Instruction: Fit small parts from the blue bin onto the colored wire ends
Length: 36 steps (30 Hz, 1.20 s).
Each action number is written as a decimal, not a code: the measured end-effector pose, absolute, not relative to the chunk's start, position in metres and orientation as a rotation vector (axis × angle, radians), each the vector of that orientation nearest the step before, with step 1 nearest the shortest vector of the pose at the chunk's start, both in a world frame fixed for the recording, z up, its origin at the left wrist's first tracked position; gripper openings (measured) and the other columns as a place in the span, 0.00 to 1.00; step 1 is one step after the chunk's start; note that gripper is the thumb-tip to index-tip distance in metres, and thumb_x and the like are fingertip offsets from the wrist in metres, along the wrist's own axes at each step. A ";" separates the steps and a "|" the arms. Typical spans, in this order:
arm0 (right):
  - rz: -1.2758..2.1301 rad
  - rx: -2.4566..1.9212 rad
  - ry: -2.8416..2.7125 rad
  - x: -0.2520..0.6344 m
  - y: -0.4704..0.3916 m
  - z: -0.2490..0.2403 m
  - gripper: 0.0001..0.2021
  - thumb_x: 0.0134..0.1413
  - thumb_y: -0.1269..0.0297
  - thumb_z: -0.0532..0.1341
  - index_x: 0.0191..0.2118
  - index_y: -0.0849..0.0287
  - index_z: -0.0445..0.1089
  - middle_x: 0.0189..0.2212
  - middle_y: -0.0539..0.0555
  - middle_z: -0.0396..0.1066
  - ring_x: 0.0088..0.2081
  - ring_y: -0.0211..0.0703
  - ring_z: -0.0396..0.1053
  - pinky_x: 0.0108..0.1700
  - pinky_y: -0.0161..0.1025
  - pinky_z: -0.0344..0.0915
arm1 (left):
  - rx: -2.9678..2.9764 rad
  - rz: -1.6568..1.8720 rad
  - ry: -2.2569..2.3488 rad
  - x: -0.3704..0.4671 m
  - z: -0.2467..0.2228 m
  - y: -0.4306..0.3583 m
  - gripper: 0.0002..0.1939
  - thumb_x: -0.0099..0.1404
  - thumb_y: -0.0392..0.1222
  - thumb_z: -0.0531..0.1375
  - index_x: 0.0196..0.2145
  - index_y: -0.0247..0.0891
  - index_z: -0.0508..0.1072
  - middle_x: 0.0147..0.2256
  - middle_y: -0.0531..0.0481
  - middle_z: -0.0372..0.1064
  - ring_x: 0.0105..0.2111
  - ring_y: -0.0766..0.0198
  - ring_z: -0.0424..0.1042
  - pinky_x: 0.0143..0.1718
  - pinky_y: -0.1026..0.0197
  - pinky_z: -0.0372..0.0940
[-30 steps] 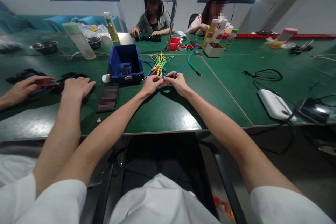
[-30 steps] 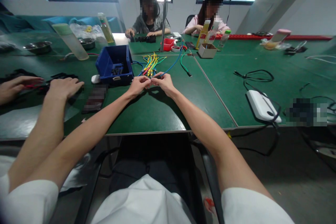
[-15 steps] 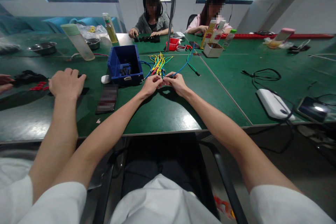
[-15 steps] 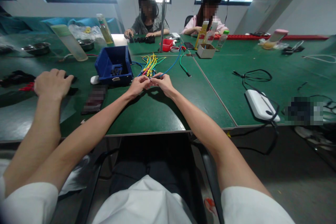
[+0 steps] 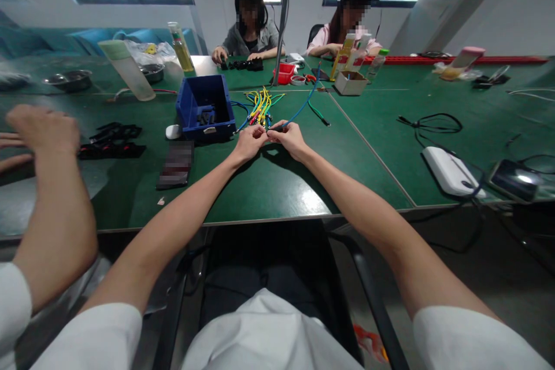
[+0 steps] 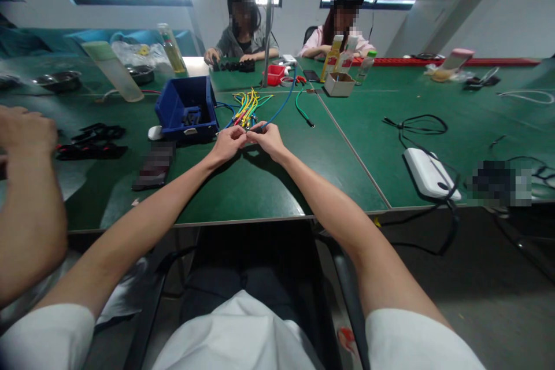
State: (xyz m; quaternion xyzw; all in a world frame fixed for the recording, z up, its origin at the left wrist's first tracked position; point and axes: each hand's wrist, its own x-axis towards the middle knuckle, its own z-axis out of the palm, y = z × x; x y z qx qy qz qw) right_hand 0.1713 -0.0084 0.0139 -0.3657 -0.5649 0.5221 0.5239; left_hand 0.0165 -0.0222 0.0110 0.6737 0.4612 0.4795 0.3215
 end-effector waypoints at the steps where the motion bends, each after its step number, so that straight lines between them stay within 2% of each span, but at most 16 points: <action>1: 1.213 -0.884 -1.372 0.171 -0.008 0.014 0.14 0.36 0.62 0.71 0.31 0.59 0.69 0.22 0.48 0.72 0.25 0.36 0.70 0.30 0.35 0.68 | 1.777 1.259 1.217 0.017 0.011 -0.023 0.08 0.57 0.44 0.59 0.26 0.37 0.69 0.21 0.55 0.66 0.22 0.68 0.64 0.26 0.65 0.60; 6: 1.108 -0.889 -1.406 0.171 -0.006 0.012 0.14 0.37 0.64 0.71 0.31 0.58 0.67 0.21 0.47 0.69 0.24 0.37 0.68 0.29 0.35 0.66 | 1.692 1.260 1.148 0.020 0.015 -0.027 0.09 0.56 0.46 0.60 0.26 0.37 0.69 0.23 0.54 0.68 0.24 0.68 0.66 0.29 0.64 0.63; 15: 1.323 -0.784 -1.419 0.180 -0.003 0.014 0.17 0.37 0.62 0.73 0.32 0.59 0.67 0.22 0.47 0.72 0.25 0.36 0.70 0.32 0.36 0.70 | 1.623 1.195 1.083 0.015 0.019 -0.030 0.12 0.54 0.48 0.64 0.27 0.35 0.72 0.25 0.52 0.71 0.23 0.69 0.66 0.28 0.65 0.63; 26: 1.278 -0.885 -1.428 0.173 -0.005 0.012 0.21 0.35 0.60 0.73 0.35 0.57 0.65 0.24 0.46 0.70 0.27 0.37 0.71 0.31 0.35 0.69 | 1.658 1.208 1.170 0.013 0.010 -0.021 0.10 0.53 0.45 0.64 0.25 0.36 0.72 0.23 0.51 0.72 0.23 0.67 0.67 0.28 0.65 0.63; 31: 1.145 -0.935 -1.391 0.168 -0.004 0.004 0.21 0.38 0.60 0.70 0.39 0.56 0.63 0.26 0.45 0.69 0.27 0.36 0.70 0.33 0.36 0.69 | 1.656 1.260 1.167 0.014 0.010 -0.021 0.10 0.54 0.45 0.64 0.24 0.35 0.72 0.22 0.52 0.71 0.22 0.69 0.66 0.26 0.66 0.61; 36: 1.039 -0.972 -1.411 0.163 -0.005 -0.002 0.18 0.46 0.56 0.66 0.43 0.56 0.66 0.27 0.46 0.69 0.29 0.38 0.70 0.36 0.37 0.69 | 1.587 1.323 1.202 0.016 0.013 -0.024 0.10 0.54 0.44 0.64 0.24 0.35 0.72 0.21 0.53 0.70 0.21 0.70 0.65 0.26 0.66 0.62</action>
